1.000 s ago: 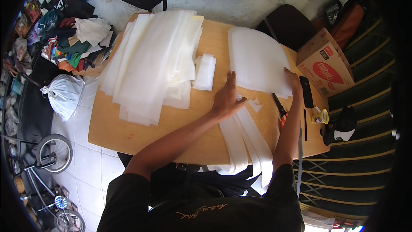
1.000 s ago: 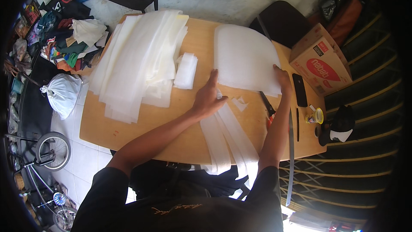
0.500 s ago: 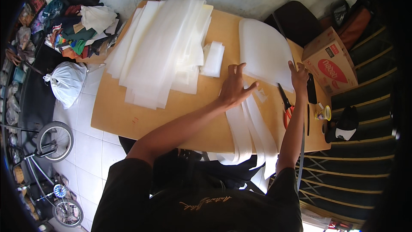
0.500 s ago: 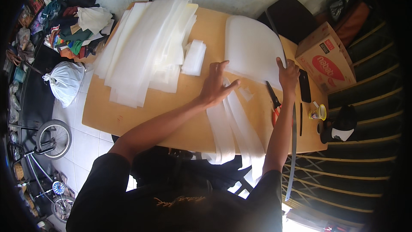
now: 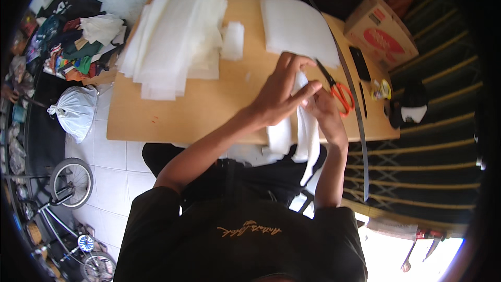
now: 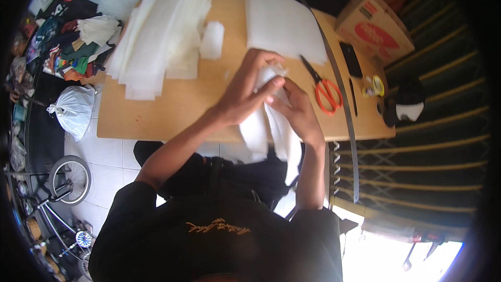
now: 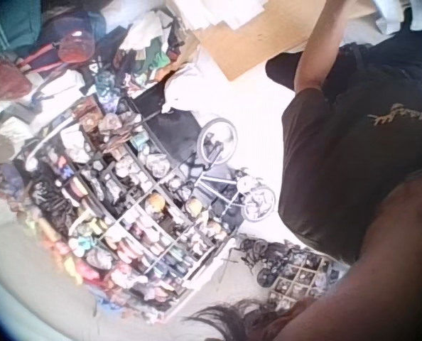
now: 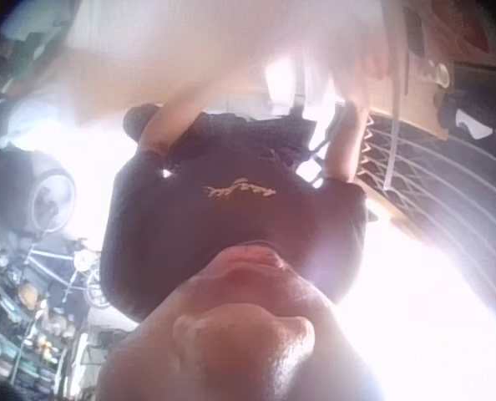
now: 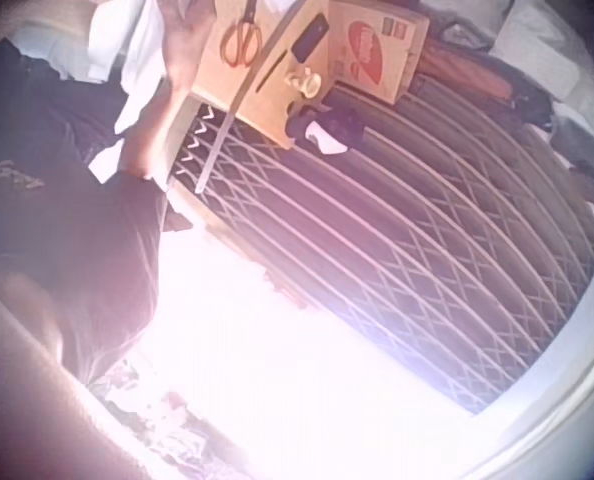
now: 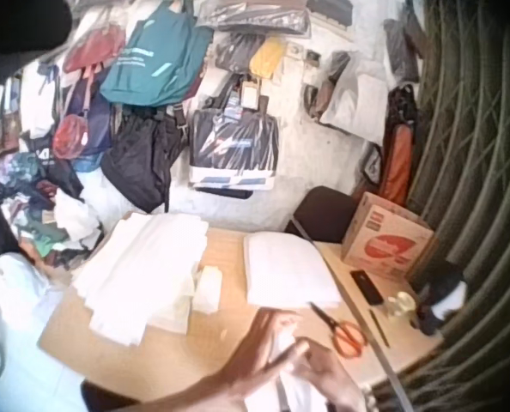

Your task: The person cuts strips of white foam by hand using shears, and places the cut segments onto a table.

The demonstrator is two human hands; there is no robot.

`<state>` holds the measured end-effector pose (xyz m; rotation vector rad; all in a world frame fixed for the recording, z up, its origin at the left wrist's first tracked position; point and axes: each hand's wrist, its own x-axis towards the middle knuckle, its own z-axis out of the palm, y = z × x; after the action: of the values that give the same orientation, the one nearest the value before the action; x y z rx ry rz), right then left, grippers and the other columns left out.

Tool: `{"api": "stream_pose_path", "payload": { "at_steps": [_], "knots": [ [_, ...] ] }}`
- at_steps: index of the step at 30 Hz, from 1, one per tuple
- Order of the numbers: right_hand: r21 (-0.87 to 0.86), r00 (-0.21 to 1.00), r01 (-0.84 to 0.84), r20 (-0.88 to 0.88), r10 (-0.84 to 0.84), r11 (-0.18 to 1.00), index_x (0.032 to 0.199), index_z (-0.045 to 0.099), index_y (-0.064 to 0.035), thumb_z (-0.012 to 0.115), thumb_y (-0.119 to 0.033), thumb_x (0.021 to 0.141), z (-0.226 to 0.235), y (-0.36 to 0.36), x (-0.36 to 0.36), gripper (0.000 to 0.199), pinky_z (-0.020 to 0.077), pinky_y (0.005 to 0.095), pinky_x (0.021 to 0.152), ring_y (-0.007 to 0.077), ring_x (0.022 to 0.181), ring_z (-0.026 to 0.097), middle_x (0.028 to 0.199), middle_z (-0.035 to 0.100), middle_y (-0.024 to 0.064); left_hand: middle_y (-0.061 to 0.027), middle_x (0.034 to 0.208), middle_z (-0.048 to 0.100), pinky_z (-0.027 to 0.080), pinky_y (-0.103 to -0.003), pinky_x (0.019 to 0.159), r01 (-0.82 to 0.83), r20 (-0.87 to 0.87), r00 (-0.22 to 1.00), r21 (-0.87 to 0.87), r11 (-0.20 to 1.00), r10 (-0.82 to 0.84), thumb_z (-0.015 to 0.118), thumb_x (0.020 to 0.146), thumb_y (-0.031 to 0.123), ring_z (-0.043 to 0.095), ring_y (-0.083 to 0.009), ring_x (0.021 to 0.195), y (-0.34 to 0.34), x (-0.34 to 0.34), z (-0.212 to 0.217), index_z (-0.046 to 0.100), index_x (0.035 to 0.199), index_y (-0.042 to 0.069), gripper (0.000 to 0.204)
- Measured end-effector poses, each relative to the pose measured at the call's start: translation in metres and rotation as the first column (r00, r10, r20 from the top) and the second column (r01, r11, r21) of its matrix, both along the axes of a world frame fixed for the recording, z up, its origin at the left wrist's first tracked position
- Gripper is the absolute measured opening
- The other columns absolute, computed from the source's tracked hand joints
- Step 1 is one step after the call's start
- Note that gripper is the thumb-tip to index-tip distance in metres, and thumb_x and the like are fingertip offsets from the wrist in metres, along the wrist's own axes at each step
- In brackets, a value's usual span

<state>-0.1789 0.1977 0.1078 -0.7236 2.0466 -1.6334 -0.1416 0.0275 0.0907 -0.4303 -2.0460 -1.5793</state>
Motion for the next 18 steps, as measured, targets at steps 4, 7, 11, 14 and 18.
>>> {"api": "stream_pose_path", "payload": {
  "at_steps": [4,7,11,14,18],
  "knots": [
    [-0.175,0.988,-0.038,0.141,0.063,0.984,0.111,0.061,0.0050,0.066,-0.021,0.096,0.023,0.004,0.038,0.031,0.0484,0.0223,0.072,0.0083,0.082,0.062,0.092,0.068,0.0061,-0.0102,0.122,0.047,0.043,-0.028,0.087,0.271,0.122,0.947,0.185,0.945,-0.296,0.065,0.091,0.044,0.054,-0.0144,0.099,-0.018,0.043,0.020,0.043,0.133,0.001,0.063],
    [-0.199,0.972,-0.039,0.221,0.084,0.979,0.108,0.063,0.0038,0.065,-0.025,0.097,0.026,0.010,0.060,0.030,0.0468,0.0207,0.064,0.0062,0.074,0.060,0.086,0.066,0.0038,-0.0088,0.126,0.044,0.044,-0.024,0.080,0.345,0.156,0.901,0.310,0.886,-0.405,0.068,0.081,0.066,0.055,-0.0109,0.093,-0.018,0.061,0.025,0.041,0.135,0.000,0.089],
    [-0.179,0.977,0.009,0.213,0.029,0.984,0.105,0.065,0.0022,0.064,-0.029,0.097,0.025,0.000,0.075,0.032,0.0441,0.0202,0.060,0.0049,0.069,0.057,0.081,0.064,0.0016,-0.0091,0.132,0.046,0.045,-0.028,0.088,0.398,0.138,0.880,0.306,0.865,-0.454,0.076,0.076,0.060,0.056,-0.0143,0.105,-0.023,0.067,0.017,0.040,0.138,-0.001,0.094],
    [-0.229,0.989,0.077,0.144,-0.044,0.970,0.106,0.064,0.0017,0.062,-0.031,0.098,0.025,-0.015,0.074,0.033,0.0437,0.0209,0.061,0.0053,0.069,0.056,0.082,0.064,0.0019,-0.0088,0.134,0.048,0.042,-0.031,0.098,0.430,0.105,0.871,0.311,0.848,-0.480,0.081,0.078,0.036,0.052,-0.0181,0.118,-0.034,0.067,0.012,0.042,0.140,0.004,0.080],
    [-0.320,0.986,0.157,0.004,-0.164,0.935,0.108,0.062,0.0021,0.057,-0.029,0.100,0.035,-0.039,0.063,0.032,0.0449,0.0228,0.065,0.0066,0.073,0.056,0.083,0.064,0.0033,-0.0077,0.131,0.055,0.039,-0.033,0.105,0.282,0.174,0.900,0.466,0.839,-0.399,0.071,0.092,0.026,0.050,-0.0177,0.123,-0.040,0.069,0.010,0.043,0.141,0.003,0.061]
  ]
}}
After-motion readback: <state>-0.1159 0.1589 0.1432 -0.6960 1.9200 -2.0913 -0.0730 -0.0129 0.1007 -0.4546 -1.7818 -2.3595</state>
